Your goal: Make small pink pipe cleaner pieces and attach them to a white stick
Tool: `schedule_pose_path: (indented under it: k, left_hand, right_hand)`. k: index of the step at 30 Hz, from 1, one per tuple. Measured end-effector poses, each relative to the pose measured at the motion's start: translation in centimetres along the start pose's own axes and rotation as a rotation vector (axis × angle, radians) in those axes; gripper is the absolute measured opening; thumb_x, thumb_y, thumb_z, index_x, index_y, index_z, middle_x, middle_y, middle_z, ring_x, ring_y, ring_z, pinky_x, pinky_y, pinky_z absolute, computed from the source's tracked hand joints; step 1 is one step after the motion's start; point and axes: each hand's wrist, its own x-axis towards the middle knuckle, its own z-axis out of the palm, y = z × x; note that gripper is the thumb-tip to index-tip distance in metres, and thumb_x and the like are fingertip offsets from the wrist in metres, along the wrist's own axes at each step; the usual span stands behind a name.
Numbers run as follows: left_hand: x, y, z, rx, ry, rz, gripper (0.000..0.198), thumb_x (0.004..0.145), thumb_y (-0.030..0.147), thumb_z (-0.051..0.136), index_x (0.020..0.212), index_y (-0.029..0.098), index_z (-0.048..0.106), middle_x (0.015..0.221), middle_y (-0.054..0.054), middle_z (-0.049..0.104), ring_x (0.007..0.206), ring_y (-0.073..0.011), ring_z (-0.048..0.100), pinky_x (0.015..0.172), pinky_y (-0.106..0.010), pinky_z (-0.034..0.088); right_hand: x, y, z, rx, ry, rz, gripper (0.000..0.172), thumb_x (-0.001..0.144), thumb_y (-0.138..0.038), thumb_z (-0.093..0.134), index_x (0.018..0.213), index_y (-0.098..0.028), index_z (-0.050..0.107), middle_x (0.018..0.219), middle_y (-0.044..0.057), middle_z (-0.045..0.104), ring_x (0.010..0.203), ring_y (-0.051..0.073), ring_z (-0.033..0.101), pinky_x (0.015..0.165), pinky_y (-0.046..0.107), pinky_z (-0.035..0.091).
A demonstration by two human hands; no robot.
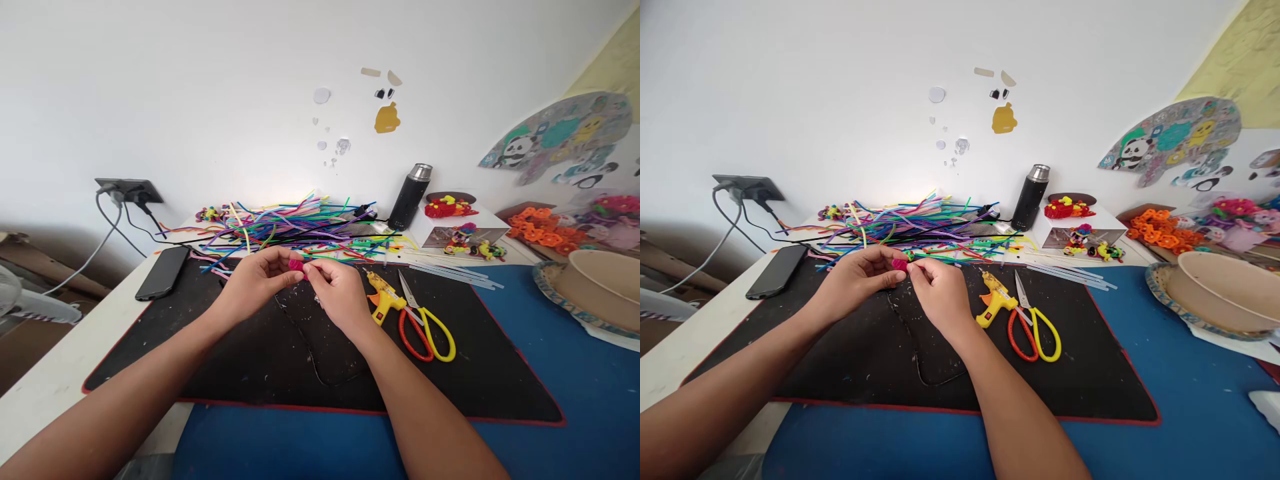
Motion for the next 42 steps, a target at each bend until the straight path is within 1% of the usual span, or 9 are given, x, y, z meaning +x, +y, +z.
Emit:
schedule_pose_path:
  k: [4,8,12,18,21,25,31,37,42]
  left_hand:
    - [0.0,-0.5,0.1,0.041,0.03,0.038,0.039,0.077,0.048,0.084,0.102,0.021,0.075,0.093,-0.005,0.076,0.078,-0.0196,0.069,0.071,-0.031,0.059]
    - [0.3,-0.5,-0.2,0.038,0.035,0.07,0.032,0.075,0.043,0.086,0.096,0.02,0.079,0.095,-0.006,0.077,0.087,-0.0215,0.07,0.079,-0.033,0.059]
    - [0.6,-0.8,-0.6,-0.091,-0.015,-0.036,0.029,0.07,0.037,0.091,0.091,0.019,0.082,0.091,-0.006,0.078,0.078,-0.0185,0.068,0.071,-0.03,0.057]
    - [1.0,-1.7,-0.5,-0.373,-0.042,-0.14,0.026,0.061,0.026,0.096,0.083,0.018,0.084,0.073,-0.003,0.074,0.065,-0.0126,0.062,0.061,-0.023,0.051]
    - [1.1,-1.9,0.0,-0.44,-0.033,-0.161,0.028,0.058,0.026,0.098,0.08,0.017,0.083,0.072,-0.002,0.074,0.065,-0.0121,0.062,0.061,-0.023,0.05]
    - [1.1,-2.0,0.2,-0.407,-0.003,-0.151,0.029,0.06,0.027,0.098,0.083,0.017,0.084,0.076,-0.003,0.075,0.067,-0.0113,0.063,0.065,-0.022,0.051]
    - [0.7,-1.5,-0.1,-0.475,-0.006,-0.167,0.035,0.066,0.04,0.096,0.086,0.015,0.084,0.076,-0.007,0.077,0.068,-0.014,0.066,0.068,-0.025,0.055]
    - [0.8,-1.7,0.2,-0.57,0.009,-0.195,0.036,0.058,0.035,0.101,0.083,0.014,0.085,0.074,-0.007,0.076,0.066,-0.0119,0.065,0.064,-0.021,0.054]
    - [0.8,-2.3,0.4,-0.611,0.031,-0.194,0.037,0.054,0.034,0.102,0.081,0.015,0.085,0.071,-0.006,0.075,0.063,-0.0107,0.063,0.06,-0.019,0.051]
  right_hand:
    - [-0.1,0.1,0.1,-0.027,0.004,-0.027,0.03,0.098,-0.041,0.057,0.086,-0.021,0.075,0.059,-0.001,0.059,0.053,0.016,0.049,0.055,0.029,0.033]
    - [0.0,0.3,0.2,-0.04,0.0,-0.051,0.03,0.099,-0.041,0.057,0.086,-0.021,0.075,0.06,-0.001,0.059,0.055,0.015,0.049,0.056,0.029,0.033]
    - [-0.1,0.4,0.3,-0.025,-0.026,-0.029,0.029,0.098,-0.041,0.058,0.084,-0.021,0.074,0.058,-0.002,0.056,0.053,0.015,0.046,0.054,0.029,0.031]
    - [-0.3,0.3,0.5,0.095,-0.043,0.008,0.032,0.097,-0.047,0.058,0.088,-0.021,0.073,0.057,-0.002,0.057,0.052,0.015,0.05,0.053,0.028,0.034]
    - [-0.2,0.4,0.5,0.09,-0.021,0.024,0.031,0.097,-0.047,0.059,0.088,-0.021,0.072,0.056,-0.002,0.056,0.052,0.015,0.051,0.052,0.027,0.035]
    - [-0.1,0.6,0.5,0.035,-0.012,0.026,0.03,0.097,-0.043,0.058,0.085,-0.019,0.071,0.054,-0.003,0.054,0.049,0.014,0.05,0.05,0.026,0.034]
    - [-0.2,0.1,0.4,0.08,-0.017,-0.029,0.03,0.096,-0.043,0.058,0.083,-0.019,0.071,0.056,-0.002,0.058,0.048,0.014,0.05,0.05,0.026,0.036]
    - [-0.2,0.3,0.4,0.143,-0.041,0.003,0.031,0.096,-0.046,0.059,0.084,-0.02,0.071,0.056,-0.002,0.057,0.047,0.014,0.05,0.048,0.025,0.035]
    - [-0.1,0.5,0.5,0.258,-0.1,0.057,0.035,0.095,-0.052,0.061,0.085,-0.019,0.07,0.051,-0.005,0.051,0.04,0.011,0.043,0.044,0.024,0.033]
